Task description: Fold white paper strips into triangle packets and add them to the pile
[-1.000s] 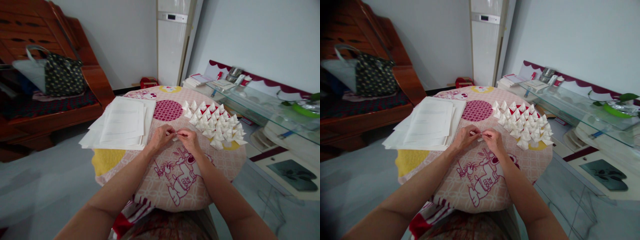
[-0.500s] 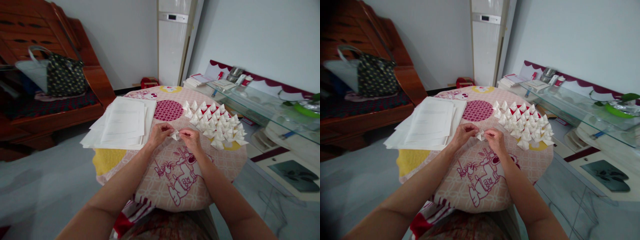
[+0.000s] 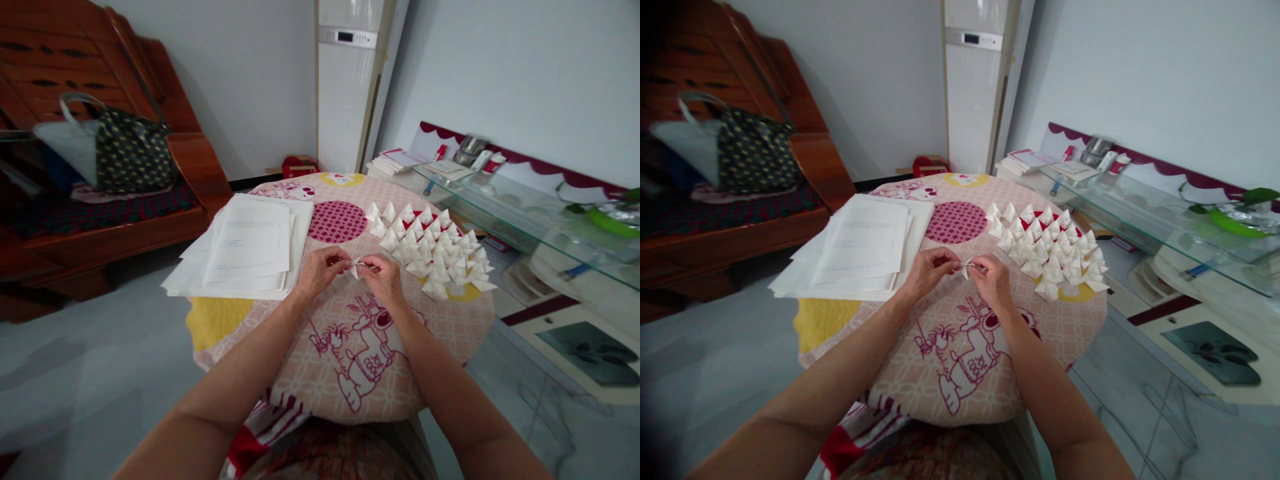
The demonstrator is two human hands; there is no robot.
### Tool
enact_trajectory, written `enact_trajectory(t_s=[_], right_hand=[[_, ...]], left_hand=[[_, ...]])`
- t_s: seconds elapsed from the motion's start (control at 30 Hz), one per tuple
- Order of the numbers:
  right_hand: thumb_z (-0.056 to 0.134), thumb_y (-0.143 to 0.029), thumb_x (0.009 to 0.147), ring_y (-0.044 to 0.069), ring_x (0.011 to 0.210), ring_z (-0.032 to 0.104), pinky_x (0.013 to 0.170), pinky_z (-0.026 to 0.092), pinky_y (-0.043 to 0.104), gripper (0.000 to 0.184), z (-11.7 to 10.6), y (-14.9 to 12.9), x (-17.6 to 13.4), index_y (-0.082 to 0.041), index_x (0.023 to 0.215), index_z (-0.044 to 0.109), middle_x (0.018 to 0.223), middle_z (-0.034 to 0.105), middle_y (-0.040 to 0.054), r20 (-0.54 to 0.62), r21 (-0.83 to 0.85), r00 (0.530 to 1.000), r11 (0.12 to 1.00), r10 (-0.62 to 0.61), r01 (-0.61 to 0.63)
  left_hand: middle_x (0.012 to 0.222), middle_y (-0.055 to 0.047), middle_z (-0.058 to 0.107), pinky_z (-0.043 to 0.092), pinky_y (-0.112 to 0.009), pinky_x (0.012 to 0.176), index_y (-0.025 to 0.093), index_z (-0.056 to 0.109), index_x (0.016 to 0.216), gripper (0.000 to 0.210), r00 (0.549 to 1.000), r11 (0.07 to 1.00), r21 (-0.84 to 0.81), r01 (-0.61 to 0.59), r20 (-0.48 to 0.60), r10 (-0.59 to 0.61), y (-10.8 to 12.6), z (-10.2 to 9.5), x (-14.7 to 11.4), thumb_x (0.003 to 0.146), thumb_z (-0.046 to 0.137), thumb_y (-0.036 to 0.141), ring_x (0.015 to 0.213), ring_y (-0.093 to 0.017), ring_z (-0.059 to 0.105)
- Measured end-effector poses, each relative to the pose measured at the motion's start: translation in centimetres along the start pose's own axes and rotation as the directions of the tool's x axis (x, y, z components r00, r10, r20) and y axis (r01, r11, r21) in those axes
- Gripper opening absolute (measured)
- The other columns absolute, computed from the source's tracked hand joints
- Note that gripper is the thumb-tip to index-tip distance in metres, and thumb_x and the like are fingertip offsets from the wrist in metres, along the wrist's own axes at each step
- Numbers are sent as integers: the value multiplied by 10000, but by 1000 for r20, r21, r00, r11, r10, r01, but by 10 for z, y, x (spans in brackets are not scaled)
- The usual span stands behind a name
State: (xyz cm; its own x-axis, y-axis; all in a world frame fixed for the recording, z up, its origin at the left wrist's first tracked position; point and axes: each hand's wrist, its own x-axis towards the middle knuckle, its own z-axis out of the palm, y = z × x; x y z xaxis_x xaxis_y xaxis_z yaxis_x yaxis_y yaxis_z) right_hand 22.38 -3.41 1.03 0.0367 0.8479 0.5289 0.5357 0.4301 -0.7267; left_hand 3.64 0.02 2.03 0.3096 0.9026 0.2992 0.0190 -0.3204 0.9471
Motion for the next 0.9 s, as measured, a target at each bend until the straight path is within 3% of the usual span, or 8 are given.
enact_trajectory(t_s=[0.23,0.43,0.6,0.9], right_hand=[[608,-183,818,210,756,655,698,507,320,122,3,-1,0,-216,726,682,769,699,51,-20,-33,995,995,-98,97],[571,-161,805,220,827,670,762,537,331,118,7,0,-1,-224,778,667,837,720,64,41,-33,988,988,-150,151],[550,-155,798,221,848,670,792,542,332,132,10,-2,-2,-219,792,665,857,716,73,43,-3,981,982,-187,187],[538,-127,722,226,872,677,822,551,344,169,10,-11,-2,-230,766,663,872,729,61,43,14,994,995,-97,97]], left_hand=[[762,-23,717,508,-231,638,164,715,803,113,997,967,243,-74,46,64,11,0,-3,830,686,269,664,-130,635],[849,-36,731,511,-248,664,168,698,877,168,994,897,431,-97,78,70,12,3,-6,839,704,332,738,-156,661],[860,-36,734,528,-271,713,175,688,903,159,997,906,421,-45,70,17,9,5,-5,832,683,317,791,-180,677],[806,-17,721,530,-269,689,187,686,870,130,997,956,282,74,10,-80,8,9,-2,762,677,260,765,-176,666]])
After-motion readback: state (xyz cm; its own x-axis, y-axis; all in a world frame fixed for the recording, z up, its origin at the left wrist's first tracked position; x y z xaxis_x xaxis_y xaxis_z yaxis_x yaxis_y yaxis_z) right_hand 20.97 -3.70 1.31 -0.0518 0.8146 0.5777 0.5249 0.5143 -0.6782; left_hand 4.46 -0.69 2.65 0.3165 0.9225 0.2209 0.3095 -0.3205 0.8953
